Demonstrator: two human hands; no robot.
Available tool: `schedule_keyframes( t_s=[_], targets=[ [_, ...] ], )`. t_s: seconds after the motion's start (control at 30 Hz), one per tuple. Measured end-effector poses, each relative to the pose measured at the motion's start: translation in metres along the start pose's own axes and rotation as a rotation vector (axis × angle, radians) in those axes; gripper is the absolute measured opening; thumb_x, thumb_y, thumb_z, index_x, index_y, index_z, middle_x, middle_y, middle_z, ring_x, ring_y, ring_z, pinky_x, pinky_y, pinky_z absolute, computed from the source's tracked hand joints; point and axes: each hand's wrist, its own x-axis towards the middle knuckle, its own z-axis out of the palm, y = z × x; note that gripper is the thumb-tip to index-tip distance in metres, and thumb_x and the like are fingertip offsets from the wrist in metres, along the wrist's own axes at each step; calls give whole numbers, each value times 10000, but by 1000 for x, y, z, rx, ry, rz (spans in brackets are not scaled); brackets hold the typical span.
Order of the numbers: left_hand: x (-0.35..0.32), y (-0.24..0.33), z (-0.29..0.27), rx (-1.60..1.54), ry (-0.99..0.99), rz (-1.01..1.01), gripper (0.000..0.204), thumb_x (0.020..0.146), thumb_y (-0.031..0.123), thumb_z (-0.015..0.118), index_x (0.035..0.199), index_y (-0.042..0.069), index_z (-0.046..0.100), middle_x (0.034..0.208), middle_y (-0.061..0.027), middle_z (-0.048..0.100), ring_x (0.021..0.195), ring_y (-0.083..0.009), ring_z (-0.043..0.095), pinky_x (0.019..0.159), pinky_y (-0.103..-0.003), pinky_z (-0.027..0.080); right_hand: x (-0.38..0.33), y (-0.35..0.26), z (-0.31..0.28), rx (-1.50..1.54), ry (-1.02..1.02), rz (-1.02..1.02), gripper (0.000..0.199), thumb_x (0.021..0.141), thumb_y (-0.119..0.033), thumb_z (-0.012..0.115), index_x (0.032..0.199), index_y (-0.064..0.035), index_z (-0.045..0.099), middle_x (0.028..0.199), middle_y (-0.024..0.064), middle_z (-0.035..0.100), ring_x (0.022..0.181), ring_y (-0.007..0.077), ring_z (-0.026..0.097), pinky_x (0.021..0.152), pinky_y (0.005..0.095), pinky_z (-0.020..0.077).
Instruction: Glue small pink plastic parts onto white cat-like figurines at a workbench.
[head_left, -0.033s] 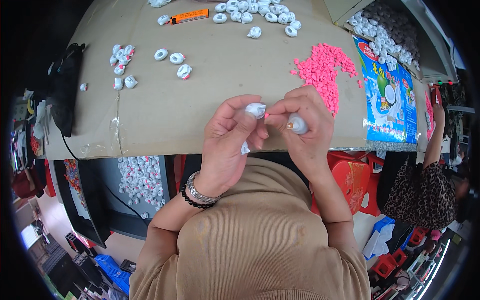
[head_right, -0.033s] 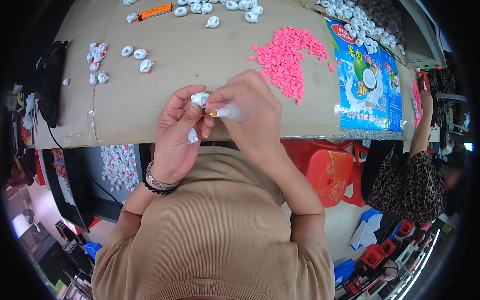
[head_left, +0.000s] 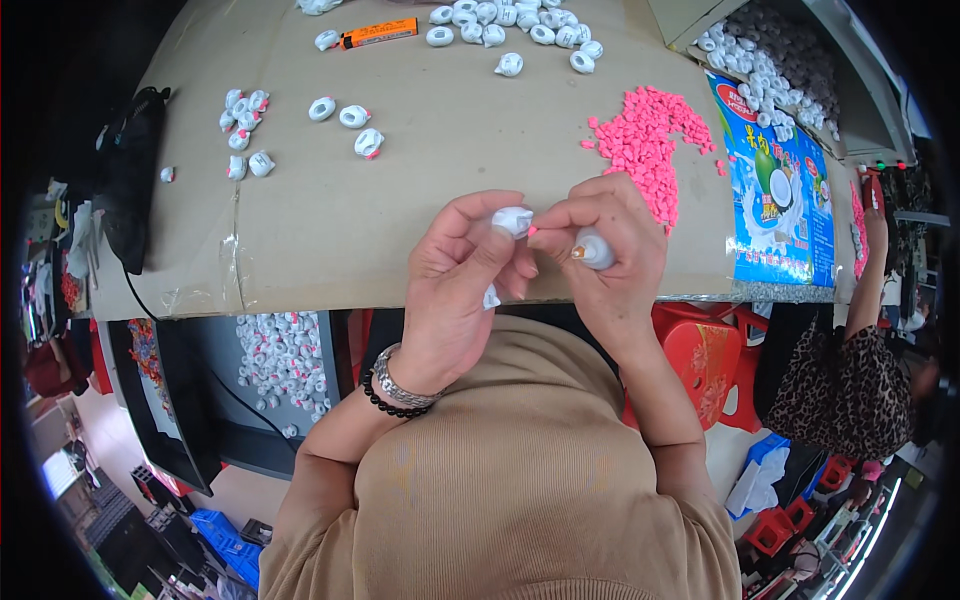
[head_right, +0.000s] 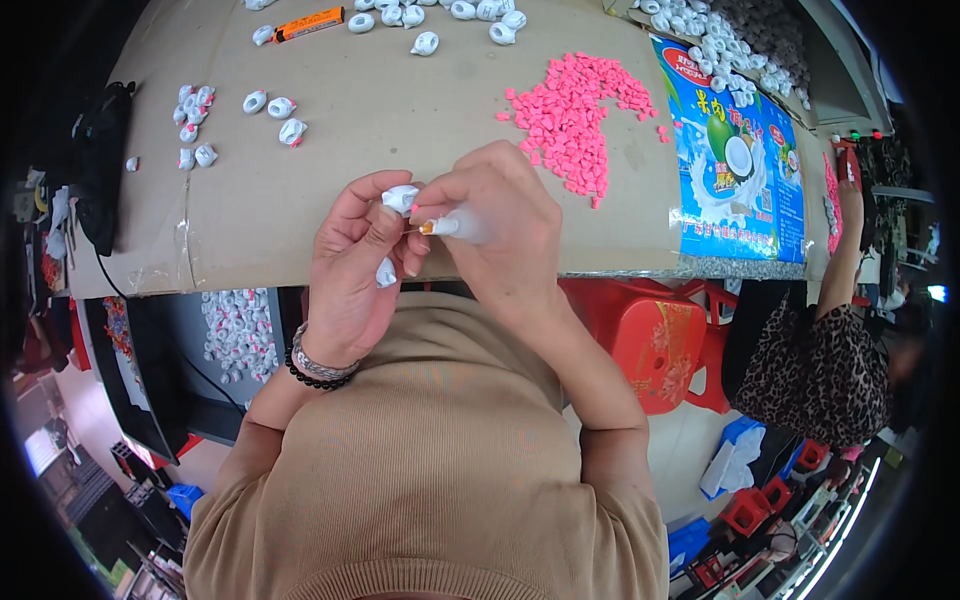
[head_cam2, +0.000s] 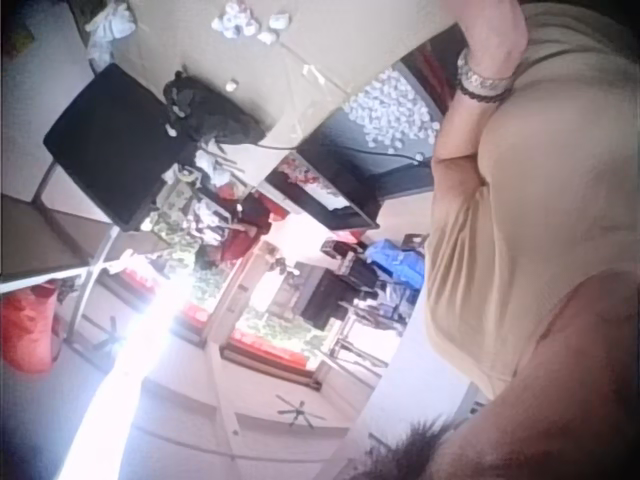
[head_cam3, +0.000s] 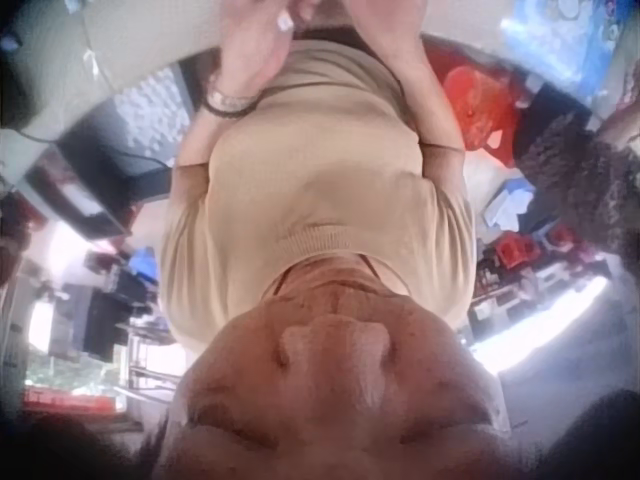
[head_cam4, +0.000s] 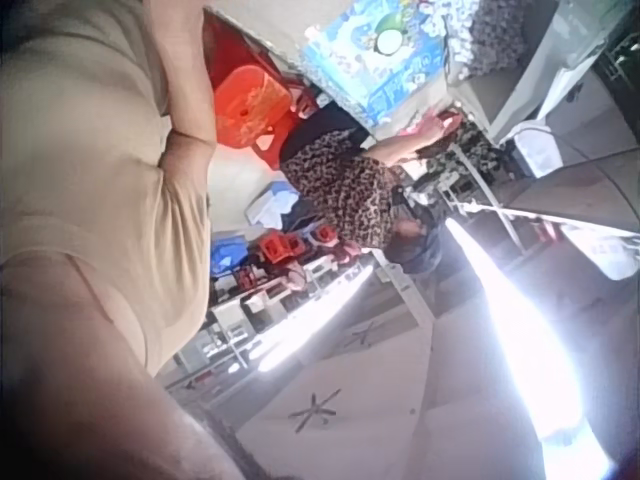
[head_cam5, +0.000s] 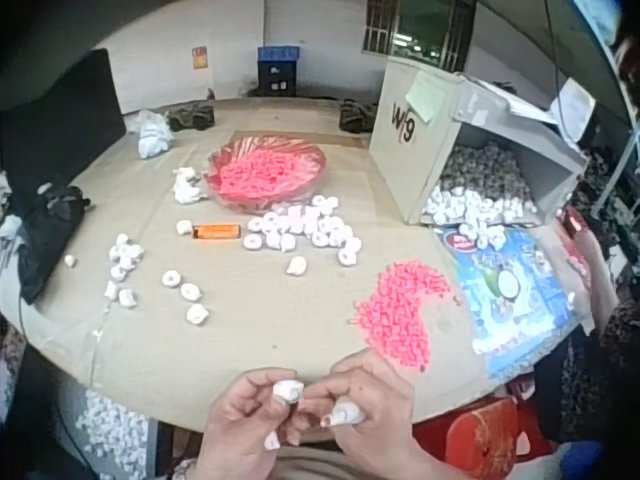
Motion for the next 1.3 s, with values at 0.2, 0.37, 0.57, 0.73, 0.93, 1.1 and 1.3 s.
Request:
schedule_keyframes(
  t_s=[0.2,0.37,0.57,0.73,0.93,1.1,1.3],
  targets=[
    [-4,1,4,134,8,74,241,940,55,539,1172,-10,540,938,-67,638,755,-94,596,618,-216,485,-4,0,2,32,16,-22,222,629,75,728,810,-30,657,788,73,544,693,169,568,561,279,470],
    [-3,-3,-1,249,-31,190,226,940,35,531,1159,-17,552,952,-74,637,755,-86,592,627,-211,493,-8,-3,2,118,21,86,206,639,78,734,783,-30,635,786,70,565,700,163,580,596,274,476],
    [-3,-3,-3,428,-63,268,220,943,53,537,1151,-13,567,942,-59,635,746,-73,588,612,-203,490,-8,-6,3,412,43,335,204,669,73,746,774,-32,606,803,66,606,707,153,602,644,264,477],
    [-1,-4,-4,310,-78,172,252,950,104,547,1178,-2,558,898,-44,630,719,-59,575,595,-186,474,-11,-1,5,226,73,163,197,674,61,750,797,-26,623,818,73,625,729,158,610,659,268,483],
    [-1,-4,-3,206,-79,22,304,960,170,545,1215,6,527,804,-15,598,653,-47,533,541,-177,425,-13,2,3,277,48,227,165,691,40,745,822,-16,661,825,72,631,758,155,612,663,278,487],
    [-2,-4,-4,297,-74,80,254,972,138,503,1188,8,533,778,-3,577,635,-36,512,528,-174,407,-13,0,4,272,38,260,157,697,42,737,827,-18,673,824,72,629,748,148,611,657,273,484],
    [-3,-2,-2,360,-79,117,240,971,102,478,1186,9,528,775,3,567,638,-29,501,532,-172,406,-13,-5,5,280,51,273,150,705,50,719,827,-22,672,820,70,626,727,151,610,636,270,479]
  ],
)
